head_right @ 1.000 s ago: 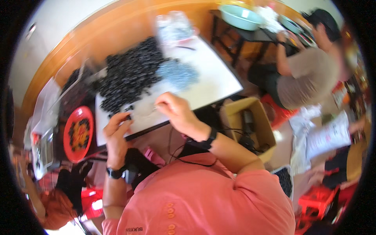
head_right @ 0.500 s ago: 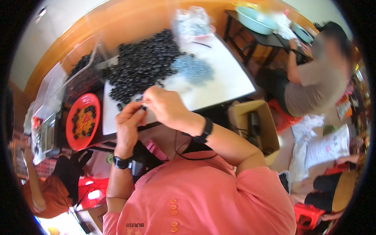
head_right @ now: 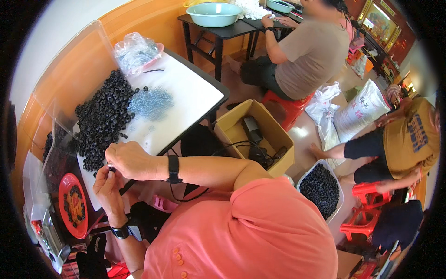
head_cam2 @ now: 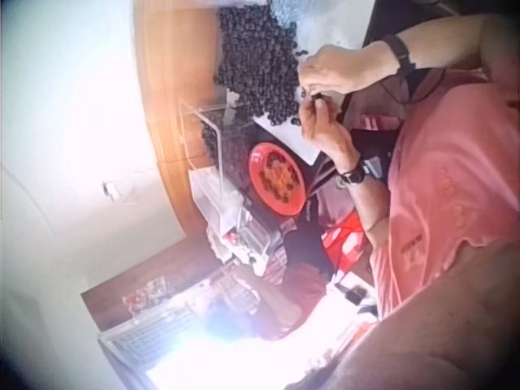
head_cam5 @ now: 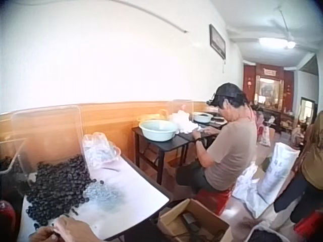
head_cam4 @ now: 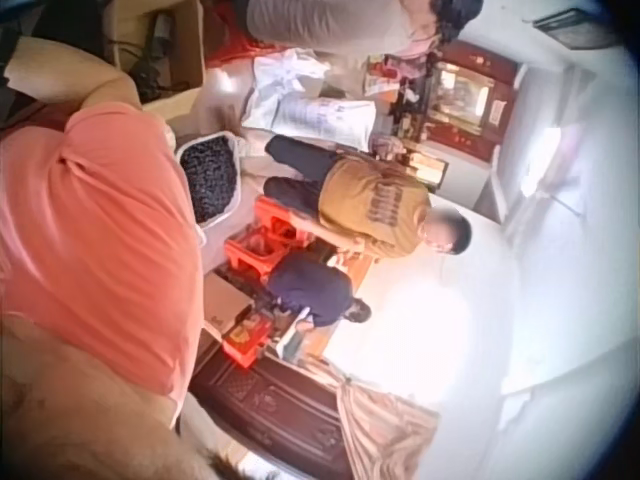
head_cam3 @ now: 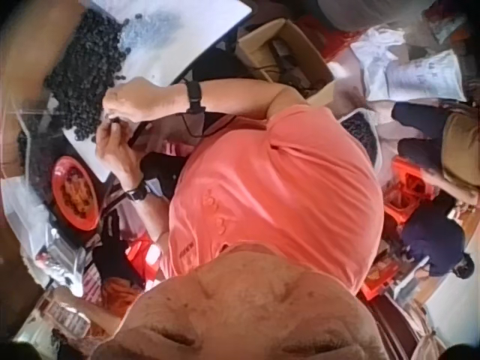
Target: The worker is assembling or inspecting small black plastic or rubber components, possibly eyelets or gaskets, by picking them from a pile and sorting them onto a tray.
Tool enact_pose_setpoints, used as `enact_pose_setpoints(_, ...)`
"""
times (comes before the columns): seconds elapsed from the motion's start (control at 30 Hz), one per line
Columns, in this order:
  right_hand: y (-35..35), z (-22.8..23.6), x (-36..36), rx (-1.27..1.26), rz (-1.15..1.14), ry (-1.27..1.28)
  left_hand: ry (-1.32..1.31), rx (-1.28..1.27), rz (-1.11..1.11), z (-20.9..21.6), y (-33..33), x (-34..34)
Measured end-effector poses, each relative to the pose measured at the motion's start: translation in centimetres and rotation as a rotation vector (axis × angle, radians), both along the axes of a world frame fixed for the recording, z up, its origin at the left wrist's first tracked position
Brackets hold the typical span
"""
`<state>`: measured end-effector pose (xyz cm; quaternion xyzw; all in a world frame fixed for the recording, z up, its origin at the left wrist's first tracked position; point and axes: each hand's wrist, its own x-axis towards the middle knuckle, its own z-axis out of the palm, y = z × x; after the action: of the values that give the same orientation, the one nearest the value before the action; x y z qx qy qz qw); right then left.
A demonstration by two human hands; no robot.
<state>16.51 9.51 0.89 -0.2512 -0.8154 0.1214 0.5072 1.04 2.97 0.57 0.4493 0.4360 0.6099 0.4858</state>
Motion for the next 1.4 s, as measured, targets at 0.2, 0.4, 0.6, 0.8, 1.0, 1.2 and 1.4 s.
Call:
enact_pose_setpoints(0.2, -0.2, -0.2, -0.7, 0.066, 0.001, -0.036, 0.074, -0.035, 0.061, 0.3, 0.0, 0.2)
enact_pose_setpoints(0.4, -0.3, -0.7, -1.4, 0.035, -0.032, 0.096, 0.012, -0.015, 0.036, 0.3, 0.3, -0.2)
enact_pose_setpoints(0.6, -2.2, -1.1, -1.2, 0.130, -0.014, 0.132, -0.098, -0.055, 0.019, 0.6, 0.2, -0.5)
enact_pose_setpoints(0.8, -2.5, -1.1, -0.8, 0.046, -0.016, 0.053, -0.126, -0.056, 0.005, 0.5, 0.1, -0.6)
enact_pose_setpoints(1.0, -1.7, -0.7, -0.7, -0.004, 0.057, 0.270, -0.134, -0.035, 0.007, 0.5, 0.1, -0.2)
enact_pose_setpoints(1.2, -1.9, -0.7, -0.5, 0.009, 0.049, 0.167, -0.140, -0.021, -0.003, 0.6, 0.0, -0.1)
enact_pose_setpoints(1.4, -1.6, -0.8, -0.7, -0.122, 0.118, 0.189, -0.014, -0.031, -0.117, -0.7, 0.2, -2.3)
